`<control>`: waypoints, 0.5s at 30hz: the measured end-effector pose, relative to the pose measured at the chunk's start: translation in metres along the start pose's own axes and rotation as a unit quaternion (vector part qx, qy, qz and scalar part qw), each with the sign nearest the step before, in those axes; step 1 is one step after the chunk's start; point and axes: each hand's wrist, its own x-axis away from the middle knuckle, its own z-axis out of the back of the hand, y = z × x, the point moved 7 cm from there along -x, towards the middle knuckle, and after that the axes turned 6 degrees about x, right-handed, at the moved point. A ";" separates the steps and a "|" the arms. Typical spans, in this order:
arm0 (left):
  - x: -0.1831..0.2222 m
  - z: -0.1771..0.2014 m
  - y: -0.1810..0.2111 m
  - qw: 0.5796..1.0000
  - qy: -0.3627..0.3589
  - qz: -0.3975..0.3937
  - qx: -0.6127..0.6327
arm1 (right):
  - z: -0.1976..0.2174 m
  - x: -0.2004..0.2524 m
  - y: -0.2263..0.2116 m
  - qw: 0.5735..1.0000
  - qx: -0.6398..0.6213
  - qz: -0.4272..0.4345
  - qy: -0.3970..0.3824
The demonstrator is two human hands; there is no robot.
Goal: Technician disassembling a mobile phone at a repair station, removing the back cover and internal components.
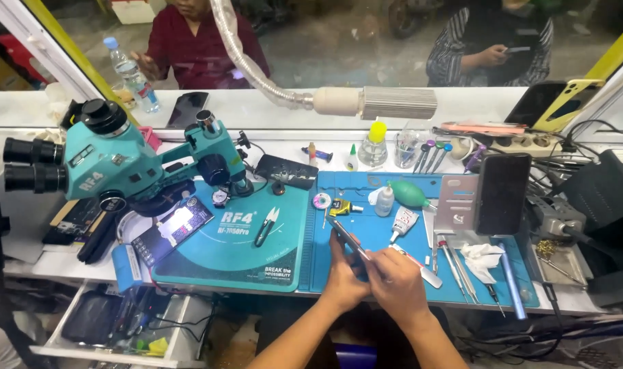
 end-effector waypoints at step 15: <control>0.015 -0.013 0.039 0.993 -0.020 -0.031 -0.114 | 0.000 -0.014 -0.018 0.996 0.016 0.032 0.082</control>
